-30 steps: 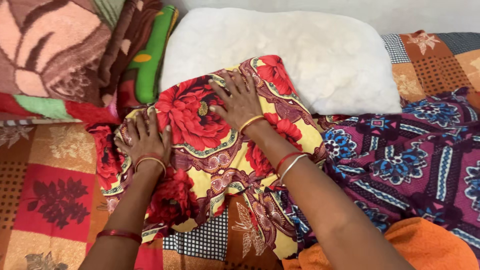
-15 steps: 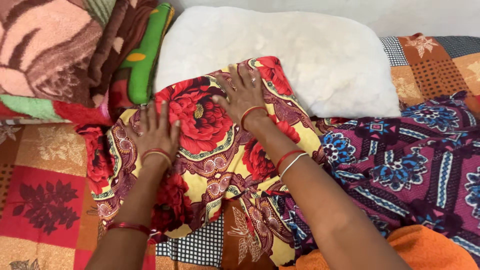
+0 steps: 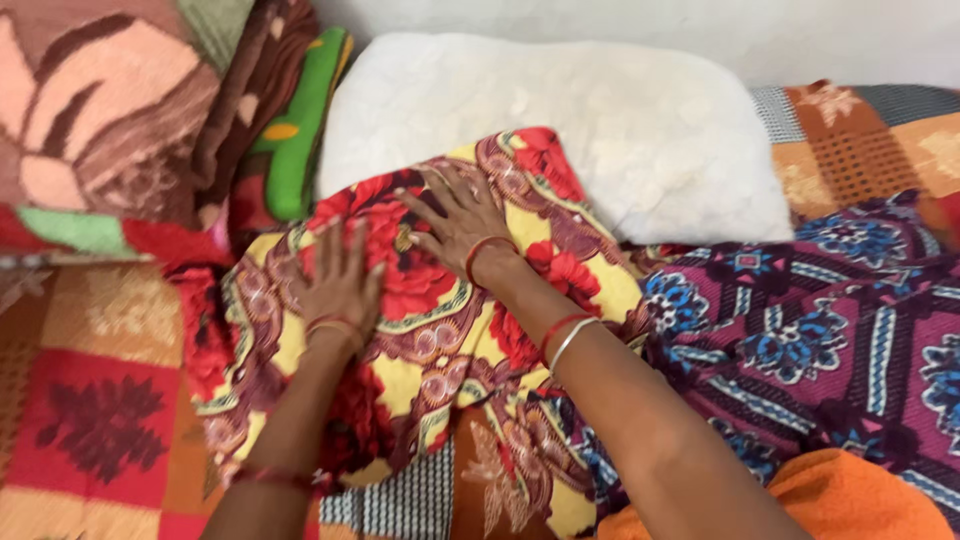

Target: The person smooths a white pillow insert on a bed, then places a floral pillowcase over it. They tuck the insert into the case, adjust the corners, and smooth the surface to fit the case properly.

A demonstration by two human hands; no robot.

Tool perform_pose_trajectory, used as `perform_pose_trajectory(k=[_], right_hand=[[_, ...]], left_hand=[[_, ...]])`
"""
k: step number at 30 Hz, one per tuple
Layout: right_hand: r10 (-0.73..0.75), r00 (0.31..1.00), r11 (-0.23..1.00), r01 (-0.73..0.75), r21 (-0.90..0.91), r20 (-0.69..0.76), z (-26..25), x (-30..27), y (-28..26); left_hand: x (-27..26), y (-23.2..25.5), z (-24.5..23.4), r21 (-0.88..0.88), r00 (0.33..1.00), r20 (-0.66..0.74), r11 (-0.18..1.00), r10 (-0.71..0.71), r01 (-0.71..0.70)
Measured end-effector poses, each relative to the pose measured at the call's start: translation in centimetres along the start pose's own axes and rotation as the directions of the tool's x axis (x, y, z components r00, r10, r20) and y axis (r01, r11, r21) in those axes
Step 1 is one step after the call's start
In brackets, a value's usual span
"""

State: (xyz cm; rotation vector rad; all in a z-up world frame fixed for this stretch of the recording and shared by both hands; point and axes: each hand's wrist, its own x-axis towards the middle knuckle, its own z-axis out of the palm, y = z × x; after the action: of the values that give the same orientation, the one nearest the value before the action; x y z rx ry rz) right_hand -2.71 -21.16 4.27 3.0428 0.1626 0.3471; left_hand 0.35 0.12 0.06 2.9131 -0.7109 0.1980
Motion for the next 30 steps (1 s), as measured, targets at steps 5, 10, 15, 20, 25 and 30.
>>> perform_pose_trajectory(k=[5,10,15,20,25,30], right_hand=[[0.231,0.973,0.973,-0.231,-0.024,0.022,-1.6,-2.1,3.8],[0.426,0.902,0.904,-0.427,0.004,0.064,-4.4,-3.3,4.2],[-0.061,0.997,0.995,0.064,-0.071,0.046,-3.1,-4.7,-0.6],[-0.198,0.969,0.972,0.214,-0.100,0.150,-2.6,-6.2,1.2],[0.080,0.996,0.996,-0.078,-0.037,0.044,-5.1,-6.9,4.2],[0.010,0.979,1.000,-0.006,-0.022,0.201,-6.5,-8.1,0.1]], left_hand=[[-2.2,-5.0,-0.9,0.032,0.994,-0.038,0.995,-0.098,0.099],[-3.2,-5.2,-2.6,-0.017,0.970,-0.003,0.970,-0.244,0.244],[-4.6,2.6,-1.3,0.014,0.995,-0.095,1.000,0.004,-0.003],[-6.4,2.4,-0.1,0.077,0.998,0.027,0.996,0.048,-0.050],[-7.4,-3.1,-3.5,0.154,0.996,0.053,0.986,-0.078,0.068],[-9.8,-0.4,-5.9,-0.197,0.993,-0.030,0.973,0.115,-0.119]])
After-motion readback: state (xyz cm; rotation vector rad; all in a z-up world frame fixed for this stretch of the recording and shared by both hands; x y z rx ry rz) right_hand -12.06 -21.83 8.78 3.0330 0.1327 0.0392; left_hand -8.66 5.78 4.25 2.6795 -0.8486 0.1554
